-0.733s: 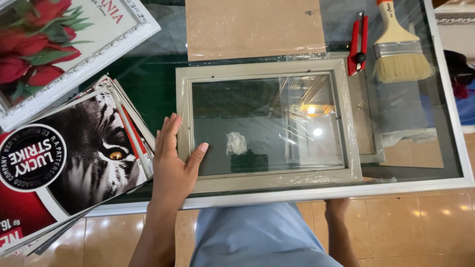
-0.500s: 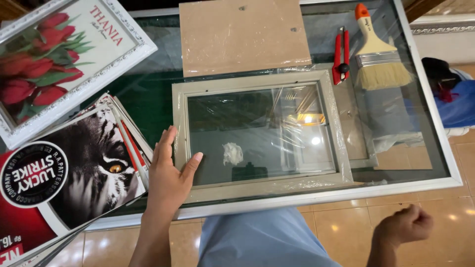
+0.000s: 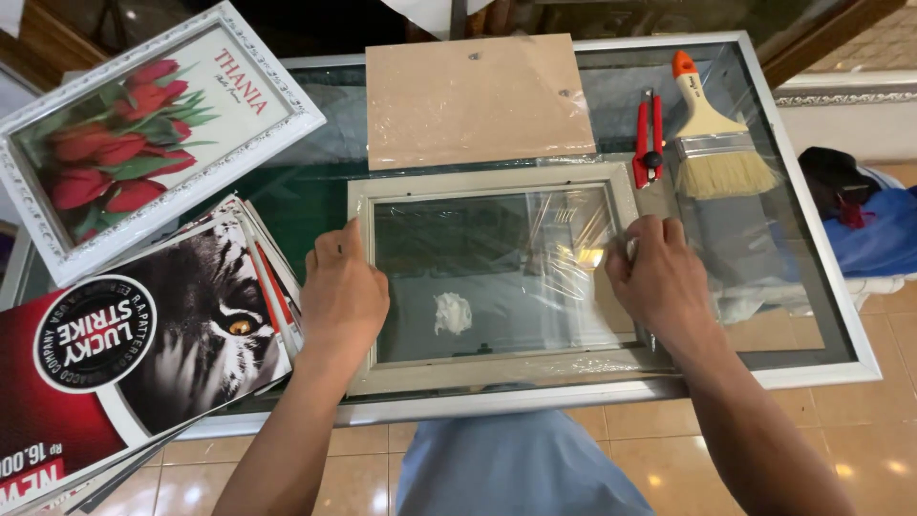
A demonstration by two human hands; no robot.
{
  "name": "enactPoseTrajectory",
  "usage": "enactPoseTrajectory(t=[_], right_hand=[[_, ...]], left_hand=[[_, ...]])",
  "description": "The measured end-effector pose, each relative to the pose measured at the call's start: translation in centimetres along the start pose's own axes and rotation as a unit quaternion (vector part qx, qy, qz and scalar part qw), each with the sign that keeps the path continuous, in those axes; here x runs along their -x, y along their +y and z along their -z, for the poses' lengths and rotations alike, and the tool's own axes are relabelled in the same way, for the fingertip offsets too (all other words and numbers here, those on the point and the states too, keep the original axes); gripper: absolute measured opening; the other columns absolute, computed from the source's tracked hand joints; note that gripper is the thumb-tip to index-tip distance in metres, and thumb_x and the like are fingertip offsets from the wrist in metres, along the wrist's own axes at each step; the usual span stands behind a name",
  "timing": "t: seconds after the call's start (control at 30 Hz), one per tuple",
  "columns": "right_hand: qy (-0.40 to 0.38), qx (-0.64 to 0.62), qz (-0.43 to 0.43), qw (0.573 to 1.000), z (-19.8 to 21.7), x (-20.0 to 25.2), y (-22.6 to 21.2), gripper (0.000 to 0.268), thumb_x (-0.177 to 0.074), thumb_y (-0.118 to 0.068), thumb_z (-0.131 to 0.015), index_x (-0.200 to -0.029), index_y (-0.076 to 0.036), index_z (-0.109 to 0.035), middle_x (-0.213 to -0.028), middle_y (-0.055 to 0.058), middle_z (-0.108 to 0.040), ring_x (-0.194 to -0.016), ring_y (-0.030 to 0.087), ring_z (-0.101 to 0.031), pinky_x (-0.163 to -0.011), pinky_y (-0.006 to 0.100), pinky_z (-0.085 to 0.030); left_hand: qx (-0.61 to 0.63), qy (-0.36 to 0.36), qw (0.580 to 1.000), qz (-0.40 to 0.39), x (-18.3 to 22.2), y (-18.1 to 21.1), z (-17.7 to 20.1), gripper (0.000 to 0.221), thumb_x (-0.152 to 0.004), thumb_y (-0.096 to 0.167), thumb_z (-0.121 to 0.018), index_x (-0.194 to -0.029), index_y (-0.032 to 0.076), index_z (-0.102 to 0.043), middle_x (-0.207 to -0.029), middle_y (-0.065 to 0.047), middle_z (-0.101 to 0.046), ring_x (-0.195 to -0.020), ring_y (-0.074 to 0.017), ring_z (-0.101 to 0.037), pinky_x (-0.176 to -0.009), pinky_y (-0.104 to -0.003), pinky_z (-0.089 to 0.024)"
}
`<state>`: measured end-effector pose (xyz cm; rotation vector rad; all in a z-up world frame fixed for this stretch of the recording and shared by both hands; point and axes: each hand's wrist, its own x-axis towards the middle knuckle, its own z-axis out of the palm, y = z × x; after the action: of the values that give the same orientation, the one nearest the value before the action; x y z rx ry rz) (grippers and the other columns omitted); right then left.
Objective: Cleaning the glass of a picture frame using a brush and a cloth.
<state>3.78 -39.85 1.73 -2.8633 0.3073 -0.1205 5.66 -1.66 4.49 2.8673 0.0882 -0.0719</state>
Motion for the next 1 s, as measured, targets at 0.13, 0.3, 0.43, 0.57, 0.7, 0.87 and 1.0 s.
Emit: enactPoseTrajectory(t=[0.13,0.3,0.43,0.57,0.7,0.87,1.0], right_hand=[[-0.016,0.017,-0.002,1.0,-0.3,0.1,0.3,0.025,-0.096,-0.028,-0.056,-0.111,-0.011,-0.046,-0.108,0.021,-0.056,-0.084,0.056,-0.069,-0.075,0.063,-0.056],[-0.027,0.019,-0.005,0.999,-0.8,-0.1,0.5,0.022,-0.101,-0.028,-0.053,-0.113,-0.014,-0.04,-0.114,0.019,-0.054,-0.084,0.055,-0.069,-0.075,0.061,-0.058],[-0.038,0.095,0.015,0.995,2.9,-0.8,-2.5,0.022,-0.101,-0.029,-0.055,-0.109,-0.008,-0.054,-0.116,0.02,-0.059,-0.102,0.048,-0.07,-0.079,0.054,-0.058],[0.089,0.078,0.243,0.963,-0.9,-7.5,-1.0,0.026,-0.095,-0.031,-0.067,-0.112,-0.011,-0.065,-0.106,0.019,-0.061,-0.096,0.047,-0.067,-0.077,0.053,-0.055],[0.063,0.101,0.308,0.944,-2.5,-11.2,-2.0,0.034,-0.09,-0.027,-0.073,-0.119,-0.011,-0.07,-0.11,0.015,-0.066,-0.111,0.039,-0.065,-0.086,0.047,-0.053],[0.114,0.081,0.327,0.935,-5.7,-12.8,-0.2,0.032,-0.091,-0.027,-0.074,-0.121,-0.016,-0.069,-0.107,0.01,-0.066,-0.11,0.034,-0.062,-0.087,0.043,-0.052],[0.125,0.095,0.319,0.935,-5.9,-12.8,-0.3,0.03,-0.09,-0.025,-0.074,-0.118,-0.017,-0.068,-0.105,0.007,-0.063,-0.105,0.031,-0.06,-0.083,0.04,-0.049]], left_hand=[[0.03,-0.018,0.999,-0.007,0.6,0.2,0.8,0.062,-0.094,0.01,-0.061,-0.153,0.006,-0.045,-0.137,-0.027,-0.054,-0.123,-0.0414,-0.061,-0.091,-0.05,-0.06],[0.034,-0.007,0.999,-0.021,0.5,0.1,0.5,0.064,-0.092,0.01,-0.062,-0.154,0.006,-0.044,-0.138,-0.027,-0.052,-0.123,-0.0435,-0.059,-0.092,-0.053,-0.059],[0.028,0.019,0.999,-0.038,-0.1,0.3,0.8,0.068,-0.09,0.022,-0.071,-0.151,0.004,-0.049,-0.144,-0.027,-0.049,-0.13,-0.0457,-0.053,-0.095,-0.056,-0.056],[0.011,0.003,0.995,-0.096,-4.6,3.2,1.3,0.045,-0.097,0.026,-0.067,-0.14,0.012,-0.062,-0.132,-0.018,-0.061,-0.124,-0.035,-0.061,-0.095,-0.048,-0.054],[-0.025,0.057,0.977,-0.202,-11.1,1.5,-4.1,0.033,-0.098,0.026,-0.068,-0.13,0.014,-0.07,-0.121,-0.012,-0.067,-0.119,-0.0336,-0.063,-0.093,-0.048,-0.054],[-0.022,0.043,0.972,-0.229,-12.2,0.5,-4.9,0.028,-0.102,0.028,-0.064,-0.125,0.015,-0.073,-0.111,-0.009,-0.07,-0.111,-0.031,-0.066,-0.089,-0.046,-0.054],[-0.035,0.069,0.961,-0.266,-12.1,0.6,-4.2,0.025,-0.102,0.027,-0.065,-0.122,0.013,-0.074,-0.108,-0.01,-0.07,-0.107,-0.0293,-0.067,-0.089,-0.043,-0.056]])
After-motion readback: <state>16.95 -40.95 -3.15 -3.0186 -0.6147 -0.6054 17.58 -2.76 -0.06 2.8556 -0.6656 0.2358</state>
